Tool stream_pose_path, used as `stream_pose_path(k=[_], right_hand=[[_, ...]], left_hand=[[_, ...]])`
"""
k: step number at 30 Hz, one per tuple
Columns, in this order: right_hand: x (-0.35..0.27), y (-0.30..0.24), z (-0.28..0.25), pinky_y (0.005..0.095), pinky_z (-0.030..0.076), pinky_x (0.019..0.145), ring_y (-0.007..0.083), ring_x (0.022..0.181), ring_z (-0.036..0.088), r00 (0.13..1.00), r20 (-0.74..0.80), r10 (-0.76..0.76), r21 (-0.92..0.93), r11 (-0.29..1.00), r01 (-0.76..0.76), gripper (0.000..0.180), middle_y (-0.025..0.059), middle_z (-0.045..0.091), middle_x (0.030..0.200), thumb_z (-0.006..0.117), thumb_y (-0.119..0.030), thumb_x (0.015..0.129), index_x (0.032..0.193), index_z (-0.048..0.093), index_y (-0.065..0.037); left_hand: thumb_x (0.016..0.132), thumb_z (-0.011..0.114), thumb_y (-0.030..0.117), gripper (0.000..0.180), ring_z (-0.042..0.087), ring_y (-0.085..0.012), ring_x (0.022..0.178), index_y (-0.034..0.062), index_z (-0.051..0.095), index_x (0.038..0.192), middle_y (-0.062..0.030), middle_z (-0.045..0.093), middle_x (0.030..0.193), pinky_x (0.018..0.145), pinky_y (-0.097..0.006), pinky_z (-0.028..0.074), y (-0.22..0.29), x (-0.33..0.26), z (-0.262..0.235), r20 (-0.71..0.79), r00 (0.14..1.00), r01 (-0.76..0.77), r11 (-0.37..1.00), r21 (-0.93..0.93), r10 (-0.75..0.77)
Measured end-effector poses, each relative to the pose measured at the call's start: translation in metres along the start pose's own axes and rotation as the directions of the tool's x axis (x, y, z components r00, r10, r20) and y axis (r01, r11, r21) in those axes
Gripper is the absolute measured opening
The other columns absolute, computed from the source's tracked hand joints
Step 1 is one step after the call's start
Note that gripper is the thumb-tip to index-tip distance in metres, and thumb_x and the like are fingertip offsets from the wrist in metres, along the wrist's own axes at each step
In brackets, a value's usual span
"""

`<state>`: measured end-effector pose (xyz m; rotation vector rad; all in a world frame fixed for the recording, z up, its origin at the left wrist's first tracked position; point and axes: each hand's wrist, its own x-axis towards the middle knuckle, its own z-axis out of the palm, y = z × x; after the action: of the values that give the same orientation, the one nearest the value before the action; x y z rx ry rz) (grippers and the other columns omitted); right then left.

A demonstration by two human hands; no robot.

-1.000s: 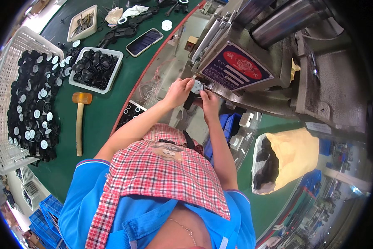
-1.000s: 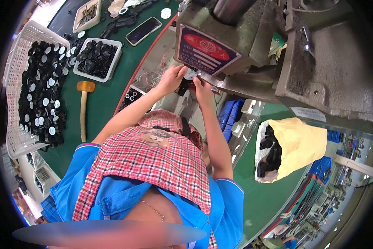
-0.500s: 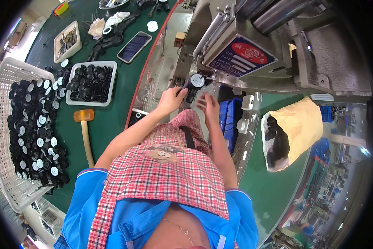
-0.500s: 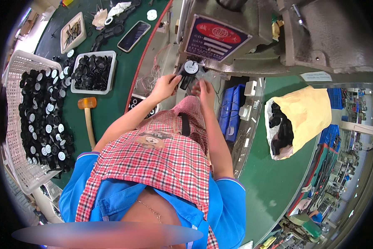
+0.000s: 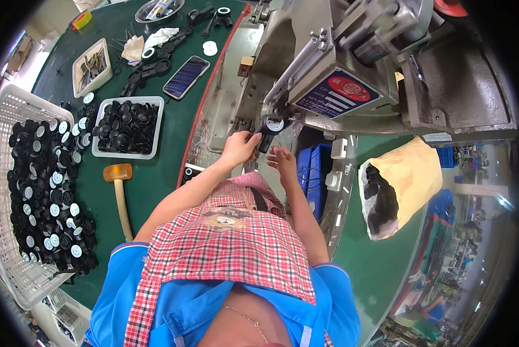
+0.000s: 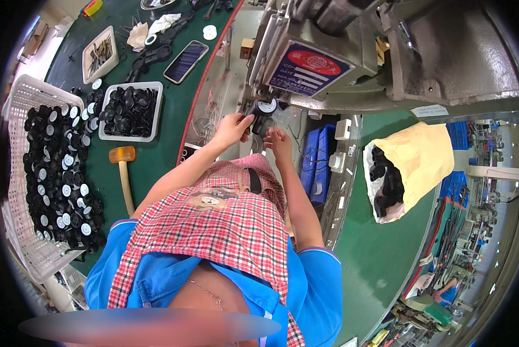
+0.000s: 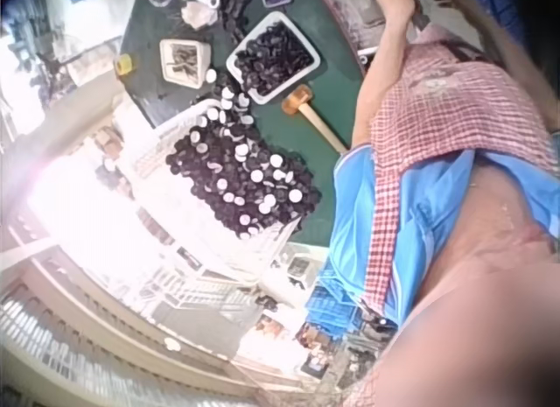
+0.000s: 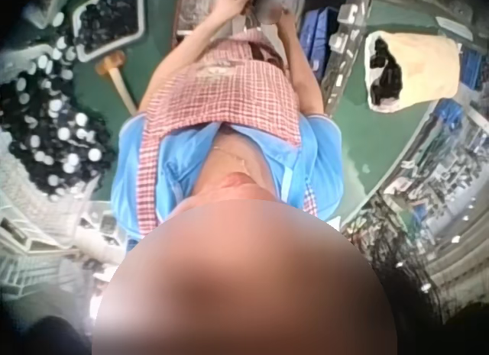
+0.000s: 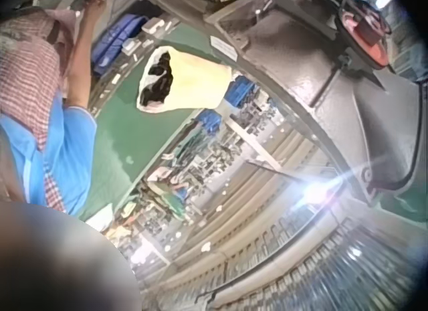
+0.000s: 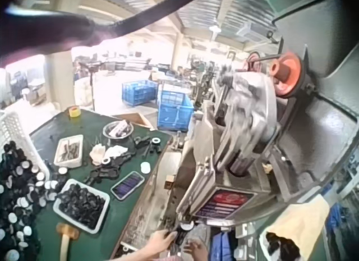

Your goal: The person repeatedly picks up a black rubber component and a white circular insert, places them into a press machine, and uses a rubber mallet to secure the insert. The finished assemblies are placed into a white tray on the table.

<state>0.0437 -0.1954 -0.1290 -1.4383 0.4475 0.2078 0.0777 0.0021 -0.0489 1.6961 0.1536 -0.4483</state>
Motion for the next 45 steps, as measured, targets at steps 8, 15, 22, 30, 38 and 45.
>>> stream_pose_path(k=[8,15,22,30,38,45], right_hand=[[0.062,-0.002,-0.010,0.0385,0.054,0.076,0.0255,0.084,0.070,0.886,0.052,-0.461,-0.688,0.626,0.366,0.033,0.0130,0.071,0.093,0.064,-0.031,0.096,0.108,0.069,-0.001],[0.156,-0.010,-0.026,0.0491,0.049,0.090,0.0440,0.105,0.061,0.851,0.268,-0.452,-0.933,0.099,0.346,0.029,0.0248,0.067,0.106,0.058,-0.016,0.089,0.109,0.069,0.000],[0.179,-0.024,-0.014,0.0482,0.052,0.081,0.0417,0.093,0.067,0.925,0.223,-0.307,-0.974,-0.038,0.223,0.015,0.0203,0.071,0.094,0.066,-0.015,0.083,0.092,0.071,-0.004],[0.203,-0.015,-0.030,0.0490,0.053,0.079,0.0418,0.092,0.068,0.826,0.434,-0.360,-0.898,-0.102,0.428,0.021,0.0203,0.072,0.094,0.073,-0.021,0.081,0.095,0.072,-0.005],[0.271,0.044,-0.108,0.0476,0.052,0.078,0.0358,0.090,0.068,0.667,0.427,-0.611,-0.871,-0.080,0.485,0.034,0.0134,0.072,0.095,0.057,-0.046,0.095,0.108,0.066,-0.016],[0.182,-0.054,-0.032,0.0320,0.049,0.072,0.0185,0.080,0.062,0.903,0.419,-0.096,-0.090,0.985,0.147,0.024,0.0058,0.069,0.090,0.065,-0.025,0.094,0.110,0.067,-0.007]], left_hand=[[0.102,0.056,0.028,0.035,0.061,-0.0115,0.057,-0.0022,0.062,0.087,-0.0040,0.061,0.067,0.056,-0.030,0.049,0.018,-0.041,-0.038,0.033,0.990,-0.135,0.984,-0.113,0.140],[0.103,0.052,0.023,0.036,0.054,-0.0093,0.056,0.0034,0.059,0.132,-0.0018,0.057,0.074,0.053,-0.027,0.048,-0.110,-0.181,-0.167,-0.293,0.952,0.040,0.984,-0.171,-0.090],[0.097,0.061,0.029,0.033,0.067,-0.0340,0.080,0.0085,0.066,0.121,-0.0142,0.071,0.094,0.074,-0.043,0.053,-0.089,-0.225,-0.193,-0.709,0.695,0.325,0.827,0.459,0.121],[0.089,0.068,0.021,0.015,0.064,-0.0298,0.092,0.0124,0.070,0.100,-0.0082,0.062,0.095,0.076,-0.043,0.053,-0.030,-0.130,-0.225,-0.662,0.627,0.250,0.699,0.670,0.410],[0.084,0.071,0.016,0.011,0.063,-0.0295,0.093,0.0093,0.069,0.093,-0.0075,0.060,0.096,0.078,-0.041,0.052,-0.049,-0.096,-0.243,-0.580,0.667,0.051,0.747,0.662,0.468],[0.086,0.070,0.010,0.010,0.063,-0.0293,0.093,0.0047,0.068,0.093,-0.0092,0.059,0.096,0.078,-0.038,0.052,-0.052,-0.121,-0.236,-0.529,0.672,0.133,0.617,0.775,0.519]])
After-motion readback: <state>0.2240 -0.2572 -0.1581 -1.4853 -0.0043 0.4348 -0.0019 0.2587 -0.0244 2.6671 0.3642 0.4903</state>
